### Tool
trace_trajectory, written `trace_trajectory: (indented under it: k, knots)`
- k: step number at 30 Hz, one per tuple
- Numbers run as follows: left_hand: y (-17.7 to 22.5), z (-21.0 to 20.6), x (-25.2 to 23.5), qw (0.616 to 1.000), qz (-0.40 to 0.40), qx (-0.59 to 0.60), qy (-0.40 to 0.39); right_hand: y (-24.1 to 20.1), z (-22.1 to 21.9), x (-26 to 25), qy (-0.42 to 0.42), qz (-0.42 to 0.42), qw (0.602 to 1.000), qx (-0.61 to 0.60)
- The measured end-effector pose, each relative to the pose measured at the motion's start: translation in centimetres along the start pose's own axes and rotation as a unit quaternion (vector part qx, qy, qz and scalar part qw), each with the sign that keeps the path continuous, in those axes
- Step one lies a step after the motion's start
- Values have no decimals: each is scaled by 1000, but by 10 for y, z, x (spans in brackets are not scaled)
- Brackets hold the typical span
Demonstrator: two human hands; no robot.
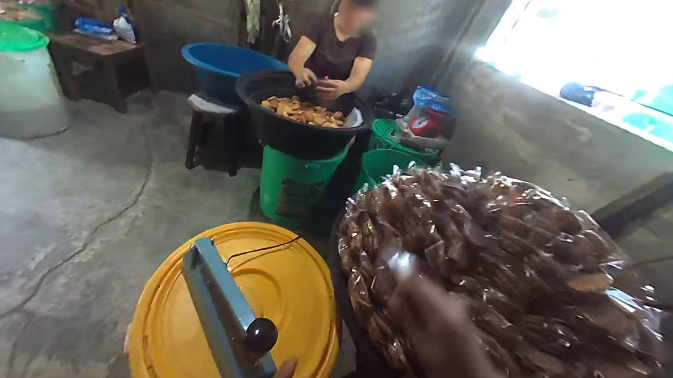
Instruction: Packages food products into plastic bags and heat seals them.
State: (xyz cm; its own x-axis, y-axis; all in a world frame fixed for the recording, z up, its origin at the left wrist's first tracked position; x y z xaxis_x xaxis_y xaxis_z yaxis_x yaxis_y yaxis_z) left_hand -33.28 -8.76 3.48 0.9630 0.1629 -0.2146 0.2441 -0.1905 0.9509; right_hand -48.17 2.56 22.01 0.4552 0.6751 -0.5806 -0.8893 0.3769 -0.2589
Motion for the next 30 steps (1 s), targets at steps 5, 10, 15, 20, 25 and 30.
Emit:
trace_trajectory:
  k: [5,10,15,20,25,30]
  knots:
    - [-64,8,21,965,214,98,116,-26,-193,108,-325,-288,814,-385]
    - [-100,67,44,940,262,54,214,-19,-278,128,-458,-400,701,-373]
    - [-96,125,28,890,275,-33,362,-2,-272,43,-291,-316,848,-310]
    - [-77,175,-7,886,209,-55,411,-54,-254,-11,-441,-142,853,-241]
    - [-69,188,-20,894,221,-78,381,-69,-290,32,-503,-104,857,-42]
    - [-96,207,-1,880,247,-27,406,-66,-288,38,-399,-124,908,-43]
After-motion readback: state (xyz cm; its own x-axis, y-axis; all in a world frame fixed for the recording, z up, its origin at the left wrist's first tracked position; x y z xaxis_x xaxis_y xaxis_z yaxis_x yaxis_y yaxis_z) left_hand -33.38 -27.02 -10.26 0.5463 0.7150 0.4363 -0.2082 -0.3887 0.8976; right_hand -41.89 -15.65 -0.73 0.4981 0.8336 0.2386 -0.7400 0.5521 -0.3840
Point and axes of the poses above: each hand's wrist, its own x-axis away from the middle knuckle, its own z-axis out of the back of the hand, y = z × x, the point moved 10 cm from there along -x, towards the middle knuckle, and after that the axes turned 1 degree about -z, right-handed, at the moved point
